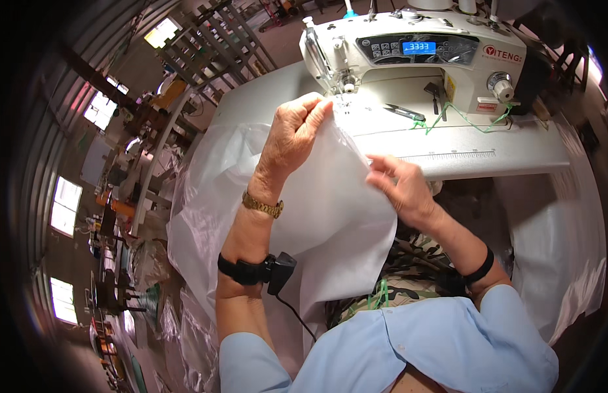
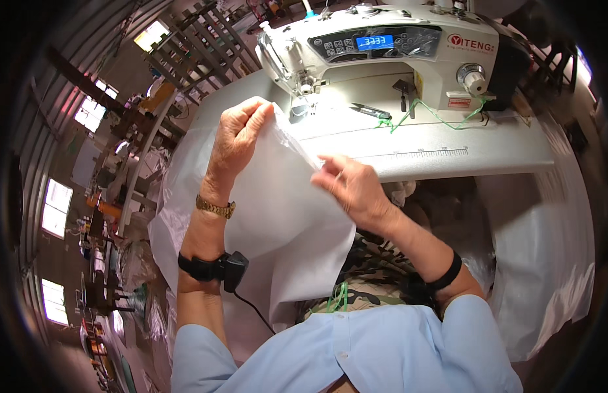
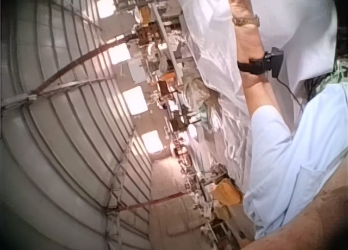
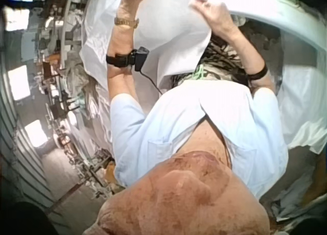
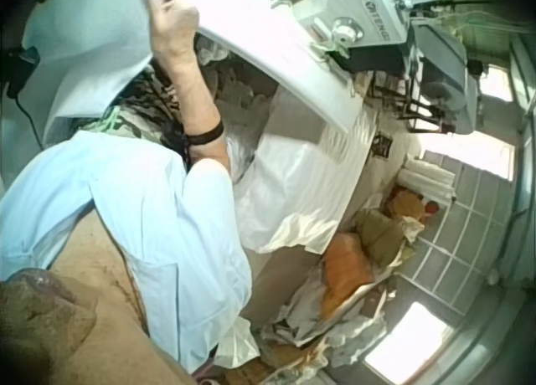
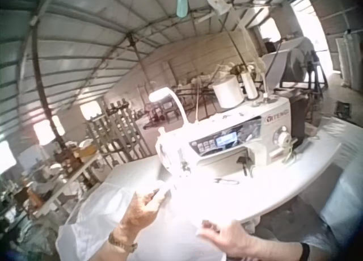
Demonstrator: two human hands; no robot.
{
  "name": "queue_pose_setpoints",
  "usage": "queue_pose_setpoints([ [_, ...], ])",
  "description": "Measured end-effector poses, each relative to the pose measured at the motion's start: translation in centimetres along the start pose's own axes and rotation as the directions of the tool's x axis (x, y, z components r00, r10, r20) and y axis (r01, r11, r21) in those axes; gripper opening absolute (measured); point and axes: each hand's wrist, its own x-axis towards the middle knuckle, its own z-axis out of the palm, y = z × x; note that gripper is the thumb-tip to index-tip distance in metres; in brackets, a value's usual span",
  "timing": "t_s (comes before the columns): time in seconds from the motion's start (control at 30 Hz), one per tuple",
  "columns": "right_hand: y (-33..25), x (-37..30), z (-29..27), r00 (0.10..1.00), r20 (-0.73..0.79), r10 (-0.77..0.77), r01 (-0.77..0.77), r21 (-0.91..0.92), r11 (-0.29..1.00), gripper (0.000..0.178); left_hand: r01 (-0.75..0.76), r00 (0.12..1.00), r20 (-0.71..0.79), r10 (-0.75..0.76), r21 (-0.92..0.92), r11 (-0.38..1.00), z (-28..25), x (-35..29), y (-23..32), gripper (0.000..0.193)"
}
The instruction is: Sewing large white plastic sheets together using an industrial sewing machine in a manufacturing facility.
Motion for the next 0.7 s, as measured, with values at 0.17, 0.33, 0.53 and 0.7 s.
queue_pose_setpoints([
  [0.17,2.4,5.8,-0.1,0.998,0.016,-0.066,0.051,0.456,0.889,0.049,0.024,0.999,0.049,-0.021,-0.054,0.998,1.3,0.5,1.4,0.021],
  [0.33,2.2,6.3,2.1,0.96,0.243,0.138,-0.26,0.598,0.758,0.041,0.009,0.999,0.046,-0.01,0.033,0.999,1.4,0.8,0.2,0.019],
  [0.53,2.5,7.0,3.2,0.99,-0.051,0.133,-0.102,0.399,0.911,0.037,0.245,0.963,0.17,-0.209,-0.222,0.944,1.2,1.4,-3.1,0.02],
  [0.7,2.9,7.6,4.0,0.964,-0.235,-0.126,0.057,-0.28,0.958,0.027,0.373,0.921,0.227,-0.316,-0.288,0.882,2.1,2.4,-6.0,0.022],
])
